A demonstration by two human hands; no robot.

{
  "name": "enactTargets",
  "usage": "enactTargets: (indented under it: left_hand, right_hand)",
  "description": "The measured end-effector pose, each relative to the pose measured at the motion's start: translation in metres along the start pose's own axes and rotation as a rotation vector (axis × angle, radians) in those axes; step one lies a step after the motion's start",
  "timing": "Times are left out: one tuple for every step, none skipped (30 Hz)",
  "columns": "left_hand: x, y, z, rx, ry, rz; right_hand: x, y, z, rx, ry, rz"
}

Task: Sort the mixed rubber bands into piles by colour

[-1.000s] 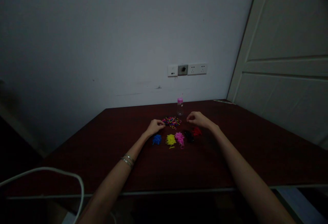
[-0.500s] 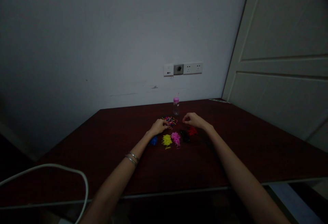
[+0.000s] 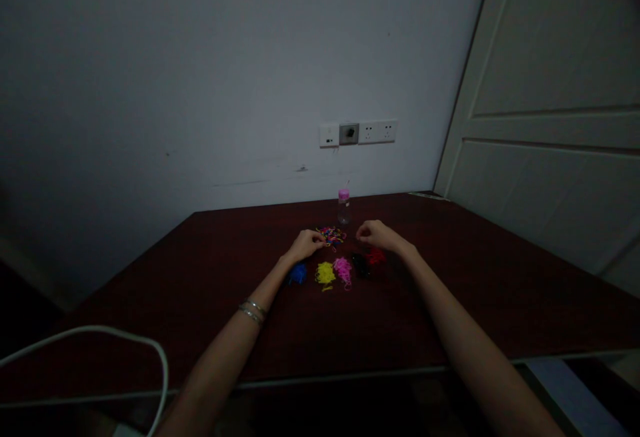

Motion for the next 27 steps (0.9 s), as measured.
enactTargets:
  left_hand:
    - [0.000, -0.004, 0.001, 0.004, -0.009, 0.042]
    - [-0.001, -0.009, 0.003, 0.019, -0.019, 0.089]
    - [-0.002, -0.013, 0.004, 0.049, -0.029, 0.140]
    - [-0.003, -0.016, 0.006, 0.090, -0.036, 0.192]
    - [-0.004, -0.019, 0.008, 0.146, -0.045, 0.238]
    - [-0.006, -0.022, 0.010, 0.206, -0.056, 0.276]
    - [-0.008, -0.023, 0.013, 0.267, -0.068, 0.305]
    - [-0.009, -0.024, 0.015, 0.322, -0.078, 0.327]
    - [-0.011, -0.025, 0.017, 0.367, -0.089, 0.340]
    - [-0.012, -0.025, 0.018, 0.400, -0.100, 0.347]
    - [-0.014, -0.025, 0.020, 0.425, -0.106, 0.351]
    - [-0.015, -0.024, 0.021, 0.448, -0.110, 0.353]
    - [-0.017, -0.023, 0.021, 0.466, -0.111, 0.353]
    - [-0.018, -0.023, 0.021, 0.481, -0.111, 0.355]
    - [-0.019, -0.022, 0.022, 0.495, -0.109, 0.357]
    - [-0.020, -0.022, 0.022, 0.509, -0.107, 0.362]
    - [-0.022, -0.022, 0.022, 0.520, -0.108, 0.366]
    - [-0.023, -0.022, 0.022, 0.527, -0.112, 0.365]
    - [-0.023, -0.023, 0.022, 0.533, -0.118, 0.362]
    - [-0.024, -0.023, 0.022, 0.537, -0.125, 0.357]
    - [-0.025, -0.024, 0.022, 0.539, -0.135, 0.352]
    - [-0.025, -0.024, 0.023, 0.540, -0.144, 0.347]
    - [-0.025, -0.024, 0.023, 0.541, -0.152, 0.346]
    - [-0.025, -0.024, 0.023, 0.543, -0.156, 0.346]
    - [-0.025, -0.025, 0.023, 0.545, -0.156, 0.348]
    - [-0.025, -0.025, 0.023, 0.546, -0.153, 0.348]
    - [-0.025, -0.026, 0.023, 0.543, -0.148, 0.347]
  right_hand:
    - [0.000, 0.000, 0.000, 0.003, -0.003, 0.001]
    - [0.001, 0.001, 0.000, 0.007, -0.008, 0.004]
    - [0.002, 0.001, 0.000, 0.011, -0.012, 0.009]
    - [0.002, 0.002, 0.000, 0.015, -0.015, 0.015]
    - [0.002, 0.002, 0.000, 0.018, -0.013, 0.022]
    - [0.003, 0.003, 0.000, 0.021, -0.010, 0.028]
    - [0.003, 0.004, 0.000, 0.024, -0.004, 0.034]
    - [0.004, 0.005, 0.000, 0.030, 0.000, 0.039]
    - [0.005, 0.006, 0.000, 0.036, 0.001, 0.044]
    - [0.006, 0.008, 0.000, 0.045, -0.002, 0.049]
    - [0.008, 0.010, 0.000, 0.051, -0.009, 0.053]
    - [0.011, 0.012, 0.000, 0.055, -0.019, 0.056]
    - [0.014, 0.015, 0.000, 0.055, -0.031, 0.058]
    - [0.017, 0.018, 0.000, 0.052, -0.045, 0.060]
    - [0.020, 0.021, -0.001, 0.047, -0.060, 0.062]
    - [0.023, 0.024, -0.001, 0.043, -0.077, 0.064]
    - [0.027, 0.027, -0.002, 0.041, -0.095, 0.068]
    - [0.030, 0.029, -0.002, 0.041, -0.115, 0.073]
    - [0.033, 0.032, -0.003, 0.039, -0.133, 0.079]
    - [0.035, 0.034, -0.003, 0.037, -0.148, 0.086]
    - [0.037, 0.035, -0.003, 0.035, -0.162, 0.095]
    - [0.039, 0.036, -0.003, 0.036, -0.172, 0.106]
    - [0.040, 0.038, -0.004, 0.039, -0.181, 0.119]
    - [0.042, 0.039, -0.004, 0.043, -0.189, 0.132]
    - [0.042, 0.040, -0.004, 0.047, -0.195, 0.145]
    - [0.043, 0.041, -0.004, 0.050, -0.200, 0.158]
    - [0.044, 0.042, -0.004, 0.049, -0.202, 0.170]
Point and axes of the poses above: each hand's wrist, its own z-axis away from the middle knuckle, its own y-axis out of the palm, x = y × z, the point moved 3 cm from there along -z, towards the middle knuckle, and after that the axes turned 5 degrees about y, right-handed, at the moved point
